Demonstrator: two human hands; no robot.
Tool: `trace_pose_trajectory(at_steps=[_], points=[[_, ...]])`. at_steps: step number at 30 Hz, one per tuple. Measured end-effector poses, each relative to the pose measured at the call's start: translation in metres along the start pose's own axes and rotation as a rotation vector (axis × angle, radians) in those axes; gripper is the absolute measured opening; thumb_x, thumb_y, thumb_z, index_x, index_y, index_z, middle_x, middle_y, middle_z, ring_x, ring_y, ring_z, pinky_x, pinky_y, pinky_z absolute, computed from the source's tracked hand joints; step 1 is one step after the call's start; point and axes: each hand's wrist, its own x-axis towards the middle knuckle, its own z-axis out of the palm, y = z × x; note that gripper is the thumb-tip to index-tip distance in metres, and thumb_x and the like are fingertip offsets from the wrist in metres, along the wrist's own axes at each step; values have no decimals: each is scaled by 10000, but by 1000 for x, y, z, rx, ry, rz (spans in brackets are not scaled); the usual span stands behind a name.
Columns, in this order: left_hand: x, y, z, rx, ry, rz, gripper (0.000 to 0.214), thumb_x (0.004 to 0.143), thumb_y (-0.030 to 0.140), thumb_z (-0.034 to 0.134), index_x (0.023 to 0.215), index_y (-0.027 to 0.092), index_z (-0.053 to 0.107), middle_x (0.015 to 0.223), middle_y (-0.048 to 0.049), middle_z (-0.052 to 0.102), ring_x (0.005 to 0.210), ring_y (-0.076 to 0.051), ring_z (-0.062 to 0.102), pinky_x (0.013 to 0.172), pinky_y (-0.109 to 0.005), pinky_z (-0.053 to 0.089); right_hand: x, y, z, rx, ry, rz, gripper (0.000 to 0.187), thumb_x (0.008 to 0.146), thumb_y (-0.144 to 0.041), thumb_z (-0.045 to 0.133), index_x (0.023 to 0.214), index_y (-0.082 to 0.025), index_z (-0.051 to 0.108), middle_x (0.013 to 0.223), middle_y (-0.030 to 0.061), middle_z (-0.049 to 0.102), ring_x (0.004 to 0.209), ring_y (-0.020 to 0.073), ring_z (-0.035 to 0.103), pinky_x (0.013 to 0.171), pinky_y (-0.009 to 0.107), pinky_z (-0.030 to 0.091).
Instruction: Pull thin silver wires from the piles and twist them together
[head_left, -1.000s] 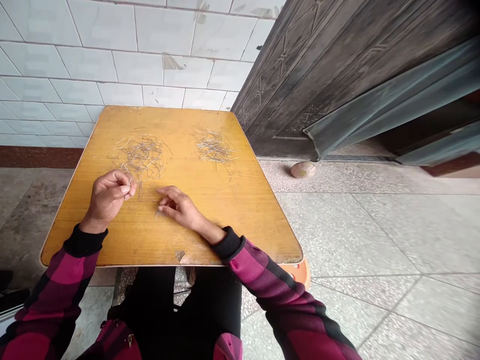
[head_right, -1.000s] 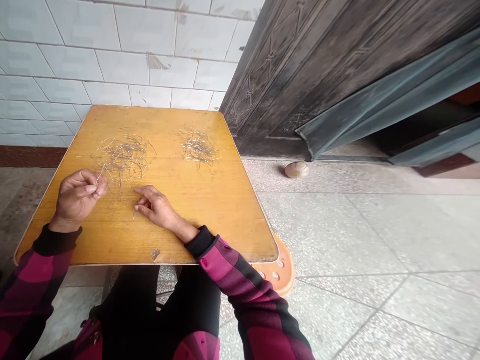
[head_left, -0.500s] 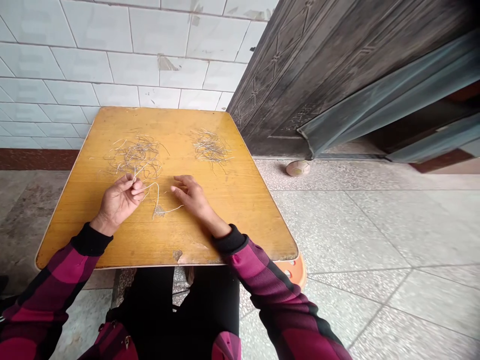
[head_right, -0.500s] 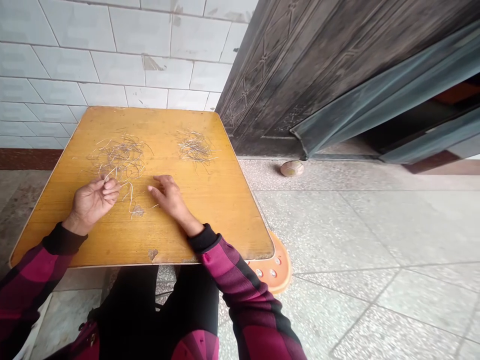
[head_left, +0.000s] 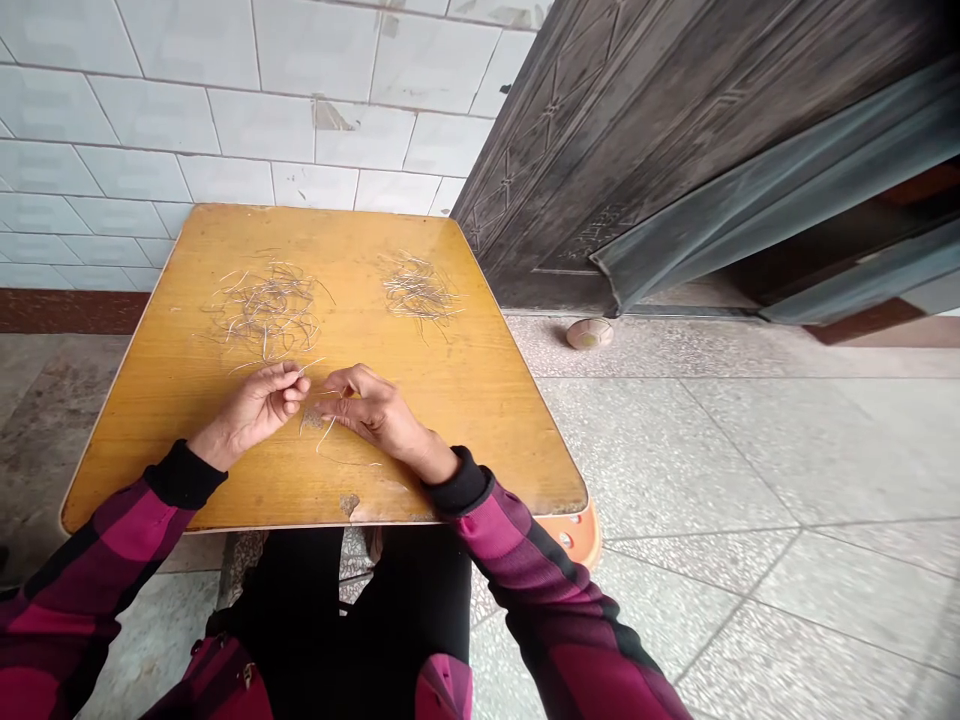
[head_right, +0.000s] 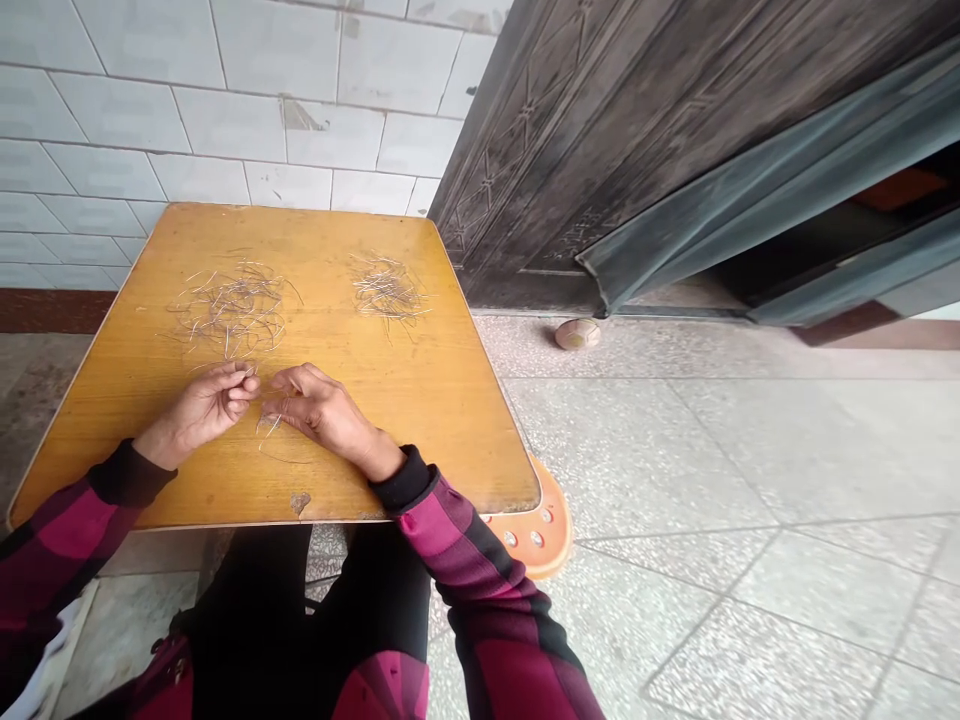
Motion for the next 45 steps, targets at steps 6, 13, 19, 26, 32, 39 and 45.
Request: trace_pose_trajectory(at_steps=[6,13,19,26,32,39,45], points=[[-5,-11,5,161,-42,-48,138,764,164,719,881,91,707,901,-87,716,646,-101,635,520,-169,506,-2,3,-8,-520,77,123,219,980,-259,516,1059,-217,716,1032,77,677,869,184,538,730,315,442],[-16,-28,17,142,-233,-180,206,714,239,804,843,112,707,981,-124,729,675,-105,630,534,-173,497,0,-10,-11,-647,-59,310,256,994,-230,451,1048,-224,701,1028,87,666,879,215,496,675,338,403],[-12,-23,14,37,-65,-119,117,719,191,736,756,128,644,896,-98,712,645,-105,611,511,-174,462,-1,-9,-12,-592,-48,417,276,991,-202,428,1039,-227,698,1039,102,658,884,223,481,679,339,395],[-15,-19,8,895,130,548,153,736,177,731,883,201,696,894,-31,649,627,-105,521,564,-224,442,-4,-4,-17,-621,-179,393,243,980,-247,503,947,-217,742,760,87,642,774,203,510,591,299,349],[-13,-13,5,1267,-150,812,225,768,97,684,895,263,766,1031,-66,732,951,-227,619,906,-388,444,-9,-1,-32,129,-376,351,287,968,-380,536,1031,-193,744,822,45,702,700,135,604,626,247,448],[-14,-19,1,1094,-22,622,95,796,215,710,863,224,777,722,-34,745,617,-158,630,623,-262,446,-9,1,-33,586,-350,570,399,849,-514,653,992,-151,737,752,18,687,645,108,598,623,239,484],[-13,-27,5,1228,-162,450,211,834,226,647,640,199,724,571,7,670,491,-112,530,540,-226,364,-7,-5,-18,630,-130,608,317,824,-441,695,961,-155,720,756,9,665,645,93,567,617,230,464]])
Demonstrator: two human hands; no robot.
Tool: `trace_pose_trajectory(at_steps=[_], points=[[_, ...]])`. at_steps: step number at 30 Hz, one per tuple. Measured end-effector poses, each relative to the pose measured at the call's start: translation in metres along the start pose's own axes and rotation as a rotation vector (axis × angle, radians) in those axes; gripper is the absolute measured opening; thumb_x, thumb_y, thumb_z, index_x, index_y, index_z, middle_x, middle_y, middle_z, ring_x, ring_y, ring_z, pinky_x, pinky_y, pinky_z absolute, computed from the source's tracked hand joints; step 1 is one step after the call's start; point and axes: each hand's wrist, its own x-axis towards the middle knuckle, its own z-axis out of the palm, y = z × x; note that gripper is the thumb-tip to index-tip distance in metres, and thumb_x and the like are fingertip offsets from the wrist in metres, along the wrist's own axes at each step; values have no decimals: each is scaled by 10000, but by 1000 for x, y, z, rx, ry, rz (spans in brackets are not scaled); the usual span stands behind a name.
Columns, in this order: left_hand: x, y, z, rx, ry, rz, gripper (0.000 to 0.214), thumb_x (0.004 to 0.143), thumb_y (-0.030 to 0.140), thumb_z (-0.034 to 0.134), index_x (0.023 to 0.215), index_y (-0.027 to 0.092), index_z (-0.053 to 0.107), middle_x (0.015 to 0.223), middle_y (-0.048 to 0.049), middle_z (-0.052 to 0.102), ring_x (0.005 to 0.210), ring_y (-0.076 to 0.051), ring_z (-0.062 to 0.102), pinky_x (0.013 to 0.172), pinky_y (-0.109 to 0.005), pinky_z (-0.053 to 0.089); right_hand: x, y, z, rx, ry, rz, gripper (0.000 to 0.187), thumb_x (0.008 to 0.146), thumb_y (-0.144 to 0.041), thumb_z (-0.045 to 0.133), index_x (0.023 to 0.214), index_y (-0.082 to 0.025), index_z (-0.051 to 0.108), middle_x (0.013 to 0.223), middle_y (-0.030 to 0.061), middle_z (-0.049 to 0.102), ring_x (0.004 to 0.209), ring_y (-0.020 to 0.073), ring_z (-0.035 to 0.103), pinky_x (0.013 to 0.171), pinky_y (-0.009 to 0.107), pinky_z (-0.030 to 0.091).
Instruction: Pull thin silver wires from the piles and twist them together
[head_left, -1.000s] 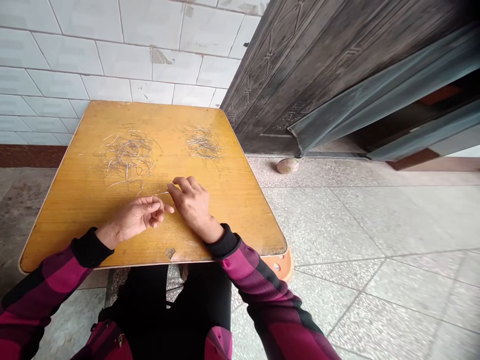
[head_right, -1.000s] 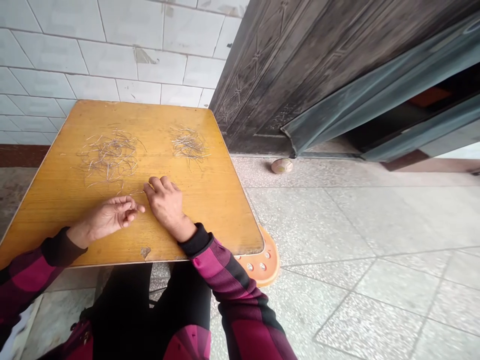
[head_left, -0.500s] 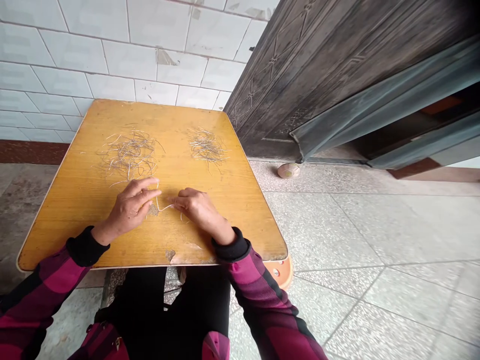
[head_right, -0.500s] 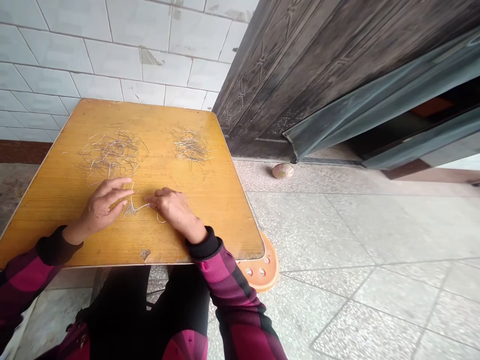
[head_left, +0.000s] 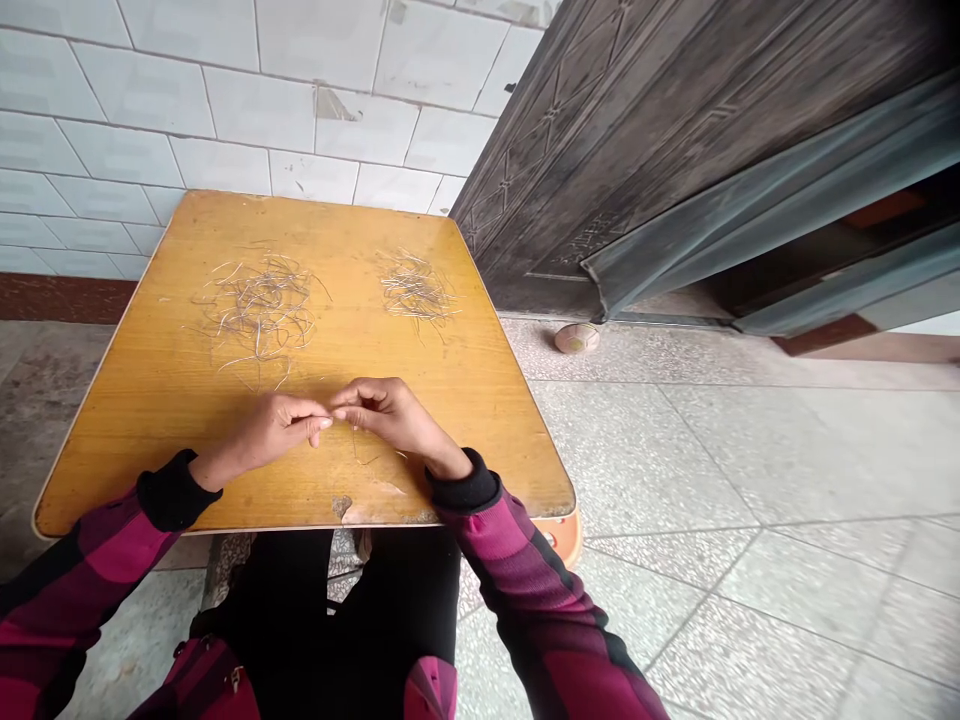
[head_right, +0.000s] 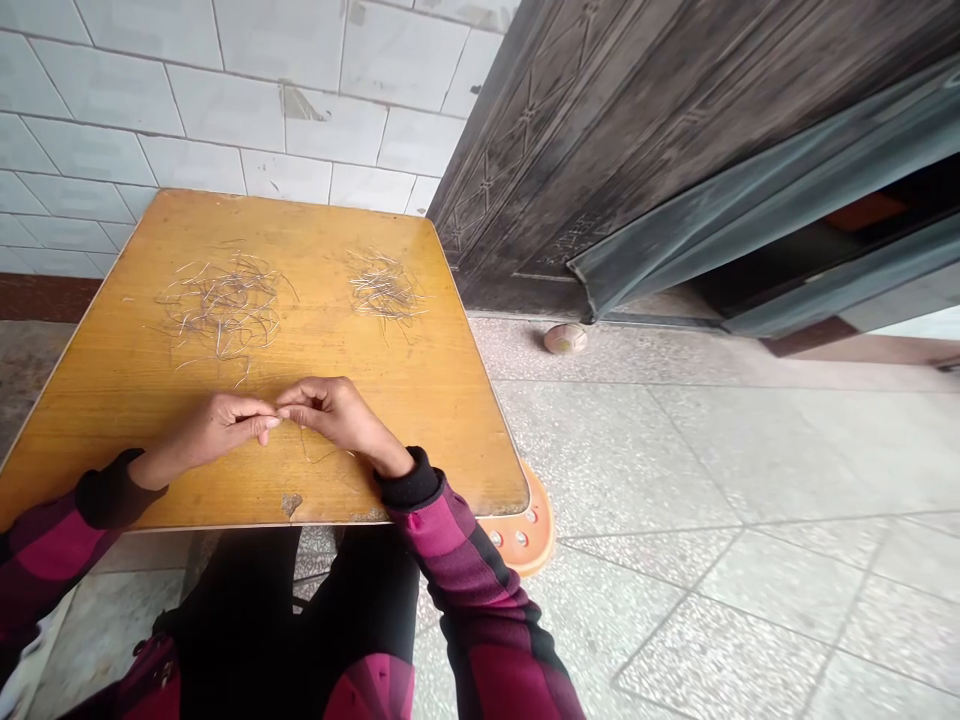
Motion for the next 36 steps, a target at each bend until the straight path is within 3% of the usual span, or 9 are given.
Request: trace_pose_trajectory(at_steps=[3,6,9,20,29,36], points=[[-1,-1,0,55,108,22,86,770,172,699,739,222,761,648,-7,702,551,-135,556,576,-240,371,-1,2,0,-57,-9,31,265,837,-409,678,846,-148,720,667,-6,626,573,81,521,555,221,432],[-2,-2,-5,95,238,49,158,695,134,756,802,249,781,740,-29,729,633,-162,587,649,-262,394,-1,5,-6,-20,46,89,285,816,-428,688,861,-148,715,660,-6,622,550,78,517,518,215,424],[-2,-2,-9,105,285,61,165,697,135,754,810,253,778,759,-33,718,666,-168,585,682,-268,397,-1,9,-12,39,94,148,324,778,-467,714,847,-150,708,667,-1,634,538,77,526,491,210,427],[-5,1,-6,334,142,123,129,821,171,643,842,234,753,823,-56,647,738,-175,556,706,-277,386,-1,10,-11,35,54,170,284,788,-422,699,866,-150,719,662,-4,624,547,79,528,493,209,428],[-4,5,-8,316,127,226,196,843,129,590,828,244,748,775,-51,631,727,-176,535,680,-279,377,-2,6,-14,-36,-32,191,233,812,-334,629,881,-128,714,618,-24,577,532,70,471,500,206,373],[-7,-6,-5,585,127,329,229,887,114,496,778,188,683,667,-24,584,608,-145,512,593,-268,352,-2,6,-14,-131,-47,152,192,820,-281,606,869,-137,722,704,-1,650,602,89,512,586,228,405]])
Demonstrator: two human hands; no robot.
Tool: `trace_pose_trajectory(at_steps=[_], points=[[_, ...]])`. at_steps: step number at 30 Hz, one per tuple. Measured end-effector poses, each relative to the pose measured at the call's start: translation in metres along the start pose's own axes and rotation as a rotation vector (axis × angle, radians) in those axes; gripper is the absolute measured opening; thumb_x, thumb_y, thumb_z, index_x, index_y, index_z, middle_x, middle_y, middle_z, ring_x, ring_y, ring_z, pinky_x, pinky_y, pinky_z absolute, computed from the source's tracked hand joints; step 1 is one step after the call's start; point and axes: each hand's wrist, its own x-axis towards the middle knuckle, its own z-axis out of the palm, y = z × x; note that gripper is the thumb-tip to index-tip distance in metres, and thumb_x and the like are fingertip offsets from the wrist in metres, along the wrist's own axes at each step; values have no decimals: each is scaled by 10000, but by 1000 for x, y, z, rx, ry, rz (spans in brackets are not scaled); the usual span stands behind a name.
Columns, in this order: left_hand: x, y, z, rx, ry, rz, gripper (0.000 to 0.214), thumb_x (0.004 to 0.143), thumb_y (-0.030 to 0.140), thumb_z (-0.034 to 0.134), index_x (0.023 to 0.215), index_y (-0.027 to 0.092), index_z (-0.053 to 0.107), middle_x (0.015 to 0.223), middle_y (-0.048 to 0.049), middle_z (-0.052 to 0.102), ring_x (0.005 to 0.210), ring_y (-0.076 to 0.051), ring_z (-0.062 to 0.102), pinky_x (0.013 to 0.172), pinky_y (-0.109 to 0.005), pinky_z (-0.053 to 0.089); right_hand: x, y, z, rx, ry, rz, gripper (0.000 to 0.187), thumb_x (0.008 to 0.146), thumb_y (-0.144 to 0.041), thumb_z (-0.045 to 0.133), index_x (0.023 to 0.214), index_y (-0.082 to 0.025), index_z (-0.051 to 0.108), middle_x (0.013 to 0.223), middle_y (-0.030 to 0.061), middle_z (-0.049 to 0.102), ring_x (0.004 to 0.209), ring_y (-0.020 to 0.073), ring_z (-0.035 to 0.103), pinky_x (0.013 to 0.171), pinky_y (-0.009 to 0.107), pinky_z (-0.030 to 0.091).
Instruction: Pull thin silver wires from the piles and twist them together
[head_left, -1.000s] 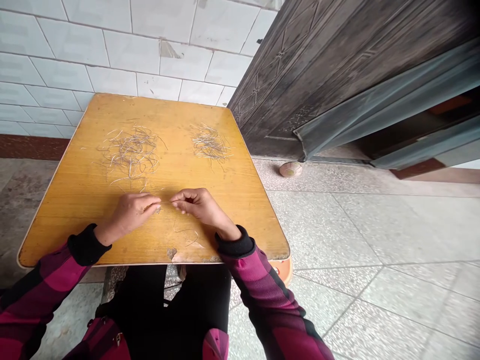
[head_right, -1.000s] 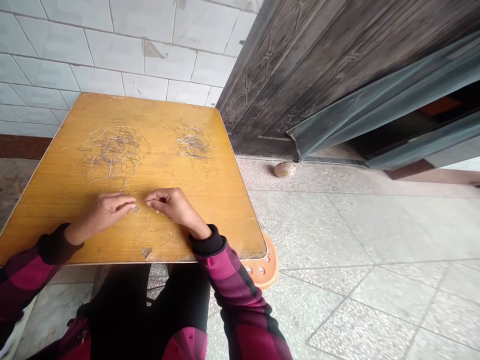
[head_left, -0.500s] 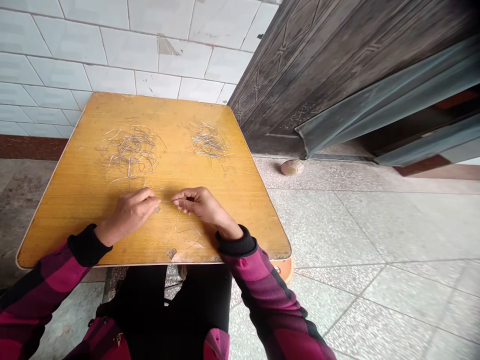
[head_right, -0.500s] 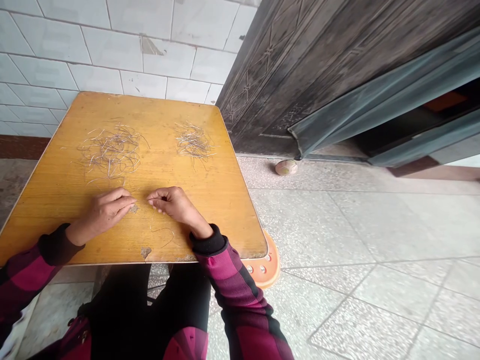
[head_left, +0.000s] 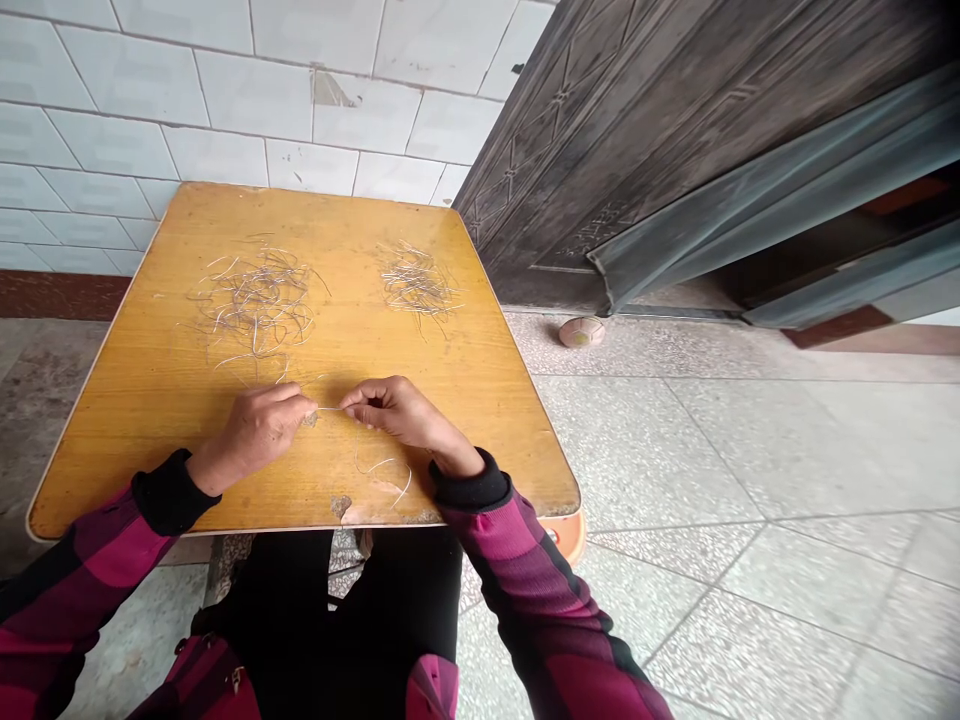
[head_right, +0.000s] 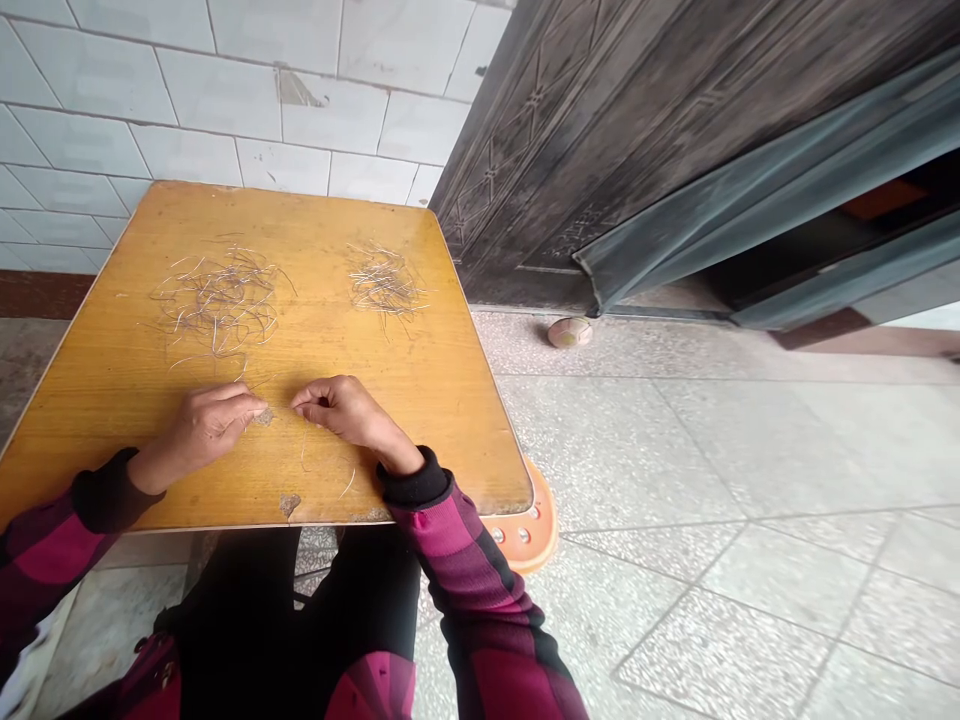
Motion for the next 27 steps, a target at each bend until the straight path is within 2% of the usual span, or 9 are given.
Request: trace_pose_trajectory(at_steps=[5,8,11,14,18,20,22,27], points=[[0,0,5,169,-37,48,245,906,120,503,695,167,618,666,-21,598,614,-146,528,597,-279,360,2,8,-4,-165,50,62,151,768,-169,591,823,-159,731,701,-13,669,611,88,534,597,213,401],[0,-3,8,159,-67,23,226,918,121,507,729,159,625,708,-25,615,656,-150,562,625,-280,404,1,12,-11,-291,127,97,141,743,-136,586,765,-166,721,677,-25,655,603,84,521,589,208,379],[1,-6,10,113,-31,36,170,924,126,516,821,153,648,785,-40,644,735,-165,590,687,-292,458,-2,15,-17,-370,187,128,132,737,-133,571,705,-165,695,634,-33,624,588,84,507,581,213,360],[6,-4,9,57,0,128,160,929,110,498,943,129,656,901,-78,679,858,-193,608,799,-341,500,-5,18,-20,-415,218,140,141,744,-141,558,688,-167,685,614,-37,605,578,83,496,583,217,350],[21,4,10,11,-59,250,213,942,90,457,965,116,667,1003,-102,700,947,-198,625,870,-356,518,-5,19,-21,-400,215,142,137,750,-136,573,730,-160,706,633,-31,624,596,85,514,598,219,354],[32,6,14,2,-104,213,195,926,102,490,954,124,681,1008,-97,702,934,-193,640,856,-341,525,-5,20,-22,-371,221,111,130,753,-142,584,745,-157,713,647,-28,630,604,85,513,605,220,357],[44,7,20,16,-159,112,154,889,122,556,958,135,694,994,-90,705,914,-199,650,835,-338,523,-6,21,-23,-310,230,63,121,759,-165,594,764,-156,715,663,-25,633,608,84,504,608,220,362],[60,10,32,-7,-277,-120,136,863,144,583,848,171,716,816,-34,728,730,-161,646,689,-270,462,-4,28,-20,43,210,-3,165,747,-263,635,855,-148,683,720,-11,638,632,92,531,624,228,410]])
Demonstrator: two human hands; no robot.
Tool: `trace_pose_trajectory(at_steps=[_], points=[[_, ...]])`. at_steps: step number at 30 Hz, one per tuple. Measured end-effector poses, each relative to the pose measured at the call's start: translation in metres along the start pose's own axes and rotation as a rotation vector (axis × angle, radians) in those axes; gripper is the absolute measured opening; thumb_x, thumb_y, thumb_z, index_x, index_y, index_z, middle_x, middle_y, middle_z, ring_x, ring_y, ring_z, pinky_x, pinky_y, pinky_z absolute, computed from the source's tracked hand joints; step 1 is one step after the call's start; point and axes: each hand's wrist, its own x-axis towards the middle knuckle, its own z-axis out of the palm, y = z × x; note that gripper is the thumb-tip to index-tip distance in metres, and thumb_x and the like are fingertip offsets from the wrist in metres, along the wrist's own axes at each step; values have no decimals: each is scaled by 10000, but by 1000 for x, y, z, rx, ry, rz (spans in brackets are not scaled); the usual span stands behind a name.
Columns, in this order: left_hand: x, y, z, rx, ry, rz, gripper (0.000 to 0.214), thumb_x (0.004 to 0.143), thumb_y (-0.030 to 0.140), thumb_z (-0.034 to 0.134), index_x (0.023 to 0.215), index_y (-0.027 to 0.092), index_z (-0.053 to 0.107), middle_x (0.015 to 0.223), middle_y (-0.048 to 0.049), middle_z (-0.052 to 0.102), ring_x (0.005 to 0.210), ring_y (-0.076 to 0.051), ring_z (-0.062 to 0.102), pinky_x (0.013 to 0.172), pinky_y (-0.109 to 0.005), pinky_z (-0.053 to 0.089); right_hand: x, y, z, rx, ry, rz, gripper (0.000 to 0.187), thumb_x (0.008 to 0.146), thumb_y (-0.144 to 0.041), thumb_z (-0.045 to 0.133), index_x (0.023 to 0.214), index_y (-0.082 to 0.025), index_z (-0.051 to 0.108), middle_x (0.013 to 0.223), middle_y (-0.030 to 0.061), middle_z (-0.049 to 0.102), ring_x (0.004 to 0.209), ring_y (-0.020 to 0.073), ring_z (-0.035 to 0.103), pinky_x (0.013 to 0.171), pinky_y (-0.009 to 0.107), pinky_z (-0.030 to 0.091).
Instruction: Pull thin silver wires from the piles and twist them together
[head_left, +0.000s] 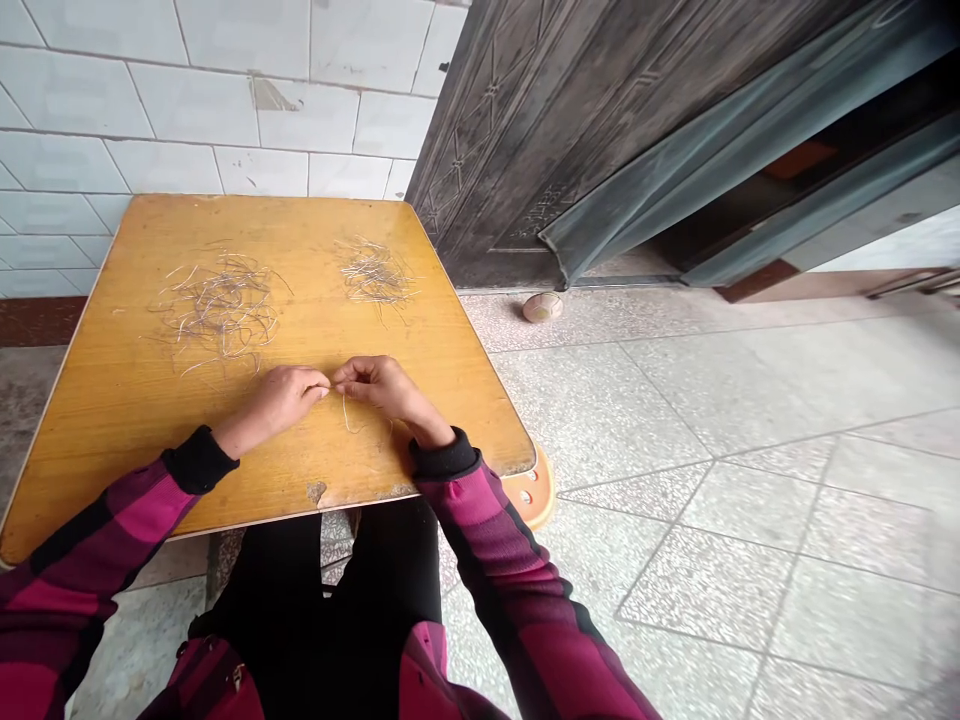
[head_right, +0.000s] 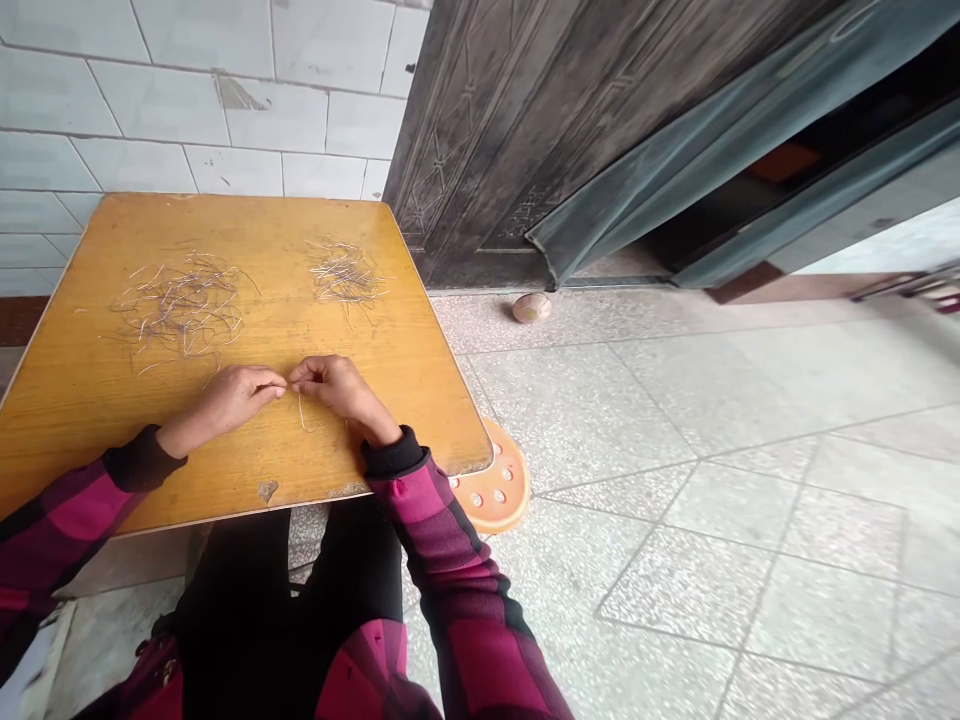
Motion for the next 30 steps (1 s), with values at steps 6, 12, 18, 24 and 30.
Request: trace_pose_trajectory(at_steps=[6,12,18,24,30], points=[[-8,2,7,38,86,-60,202,841,124,531,704,178,669,663,-10,685,601,-137,583,587,-251,370,0,0,9,43,69,82,151,724,-215,620,853,-149,664,697,-23,611,603,85,498,582,219,389],[-11,2,10,125,142,-40,189,852,139,517,772,183,683,733,-40,718,660,-164,628,620,-268,404,-8,-19,16,-290,65,50,125,815,-224,614,843,-154,714,680,-15,645,610,89,505,604,228,368],[-11,-1,6,167,84,-2,198,860,146,505,803,188,690,782,-39,735,708,-174,652,636,-274,431,-15,-22,14,-630,59,-92,187,898,-199,563,932,-195,746,878,30,731,743,130,599,685,253,384],[-13,-3,1,204,11,45,203,859,156,502,797,186,693,762,-41,726,673,-175,633,616,-281,421,-18,-26,4,-917,-73,-250,275,969,-200,467,926,-250,734,845,32,691,781,166,564,757,327,370],[-14,-2,-1,177,-9,77,221,842,136,485,757,190,681,713,-31,704,641,-161,608,593,-271,399,-17,-26,-9,-1003,-123,-342,301,967,-188,454,901,-306,723,810,43,677,843,216,549,906,413,340]])
